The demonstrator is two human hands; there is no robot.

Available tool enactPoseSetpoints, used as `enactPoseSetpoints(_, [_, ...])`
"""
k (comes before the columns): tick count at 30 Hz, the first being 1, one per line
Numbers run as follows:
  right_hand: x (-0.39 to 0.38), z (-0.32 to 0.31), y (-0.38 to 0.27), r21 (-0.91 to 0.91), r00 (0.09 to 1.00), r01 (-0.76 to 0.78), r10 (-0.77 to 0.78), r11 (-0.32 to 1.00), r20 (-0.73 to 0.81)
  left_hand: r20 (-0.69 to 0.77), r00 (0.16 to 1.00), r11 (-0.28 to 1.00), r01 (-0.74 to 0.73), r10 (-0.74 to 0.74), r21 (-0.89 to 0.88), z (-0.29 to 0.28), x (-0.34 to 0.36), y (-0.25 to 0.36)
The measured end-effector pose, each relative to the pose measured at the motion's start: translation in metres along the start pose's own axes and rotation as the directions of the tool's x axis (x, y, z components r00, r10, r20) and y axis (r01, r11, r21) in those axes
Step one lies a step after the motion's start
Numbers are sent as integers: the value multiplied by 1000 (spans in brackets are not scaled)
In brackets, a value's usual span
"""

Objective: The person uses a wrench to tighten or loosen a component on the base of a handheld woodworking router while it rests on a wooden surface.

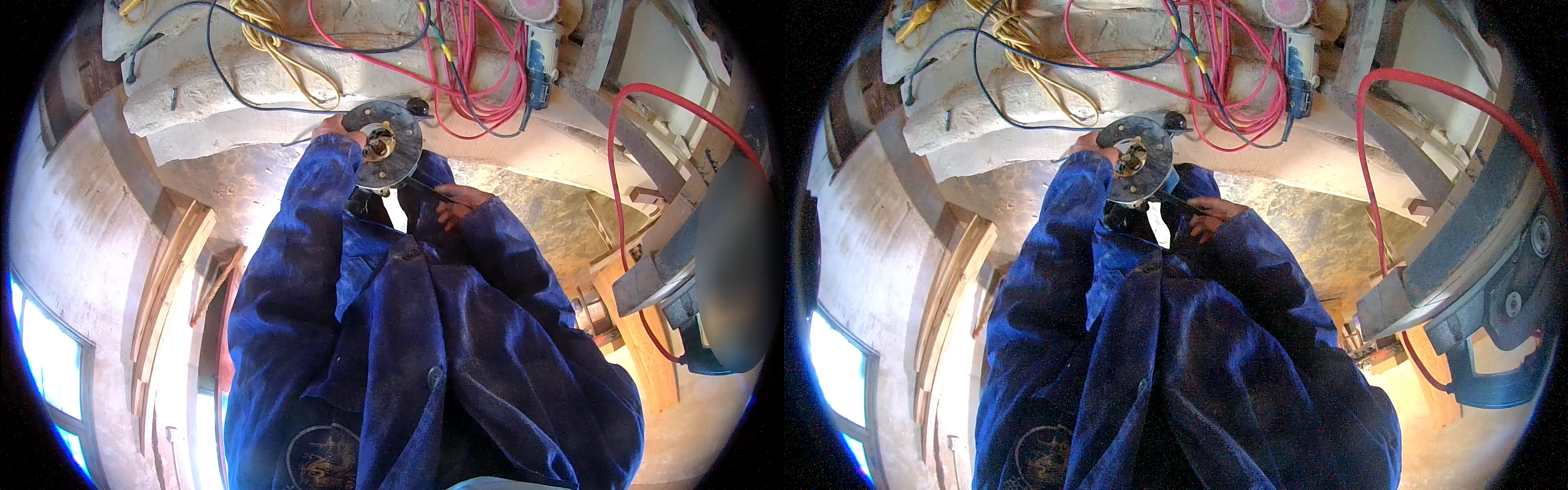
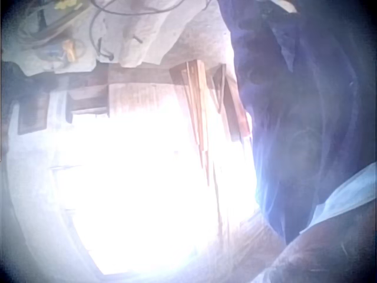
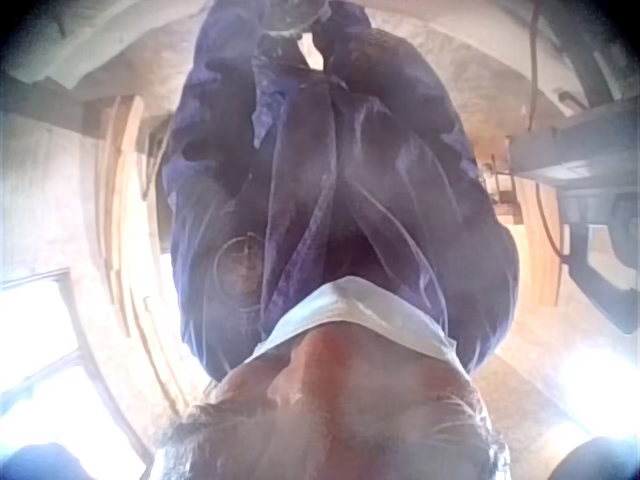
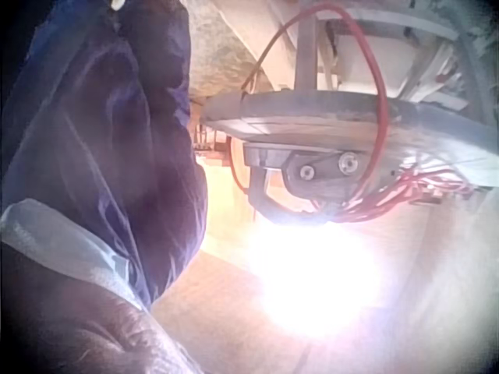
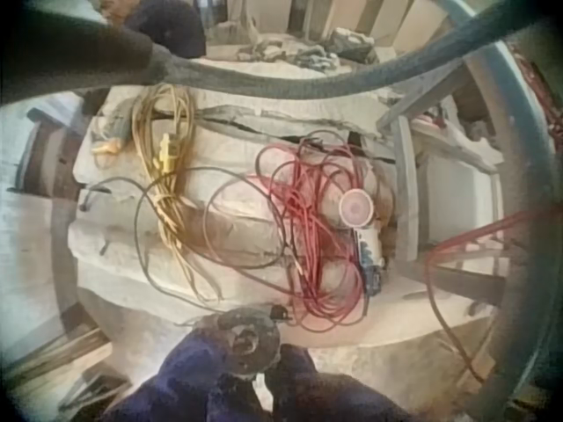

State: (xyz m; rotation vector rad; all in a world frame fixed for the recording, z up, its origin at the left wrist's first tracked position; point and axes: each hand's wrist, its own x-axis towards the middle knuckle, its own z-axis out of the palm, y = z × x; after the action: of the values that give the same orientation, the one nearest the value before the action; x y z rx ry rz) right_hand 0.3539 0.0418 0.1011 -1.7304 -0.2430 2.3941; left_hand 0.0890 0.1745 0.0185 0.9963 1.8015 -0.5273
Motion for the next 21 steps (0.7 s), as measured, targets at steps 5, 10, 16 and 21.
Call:
enactPoseSetpoints(5, [18,-16,17,389,959,45,-149,920,241,59,998,1000,-7,7,1,-2,3,0])
enactPoseSetpoints(10, [12,-2,0,298,998,-7,-12,955,61,-50,998,995,-29,34,94,10,12,-9])
enactPoseSetpoints(16, [13,6,4,260,999,49,-42,964,-35,35,999,997,-22,19,74,4,11,-6])
enactPoseSetpoints(21, [9,15,-13,226,991,7,22,974,-129,-39,999,1000,-22,22,11,6,4,-4])
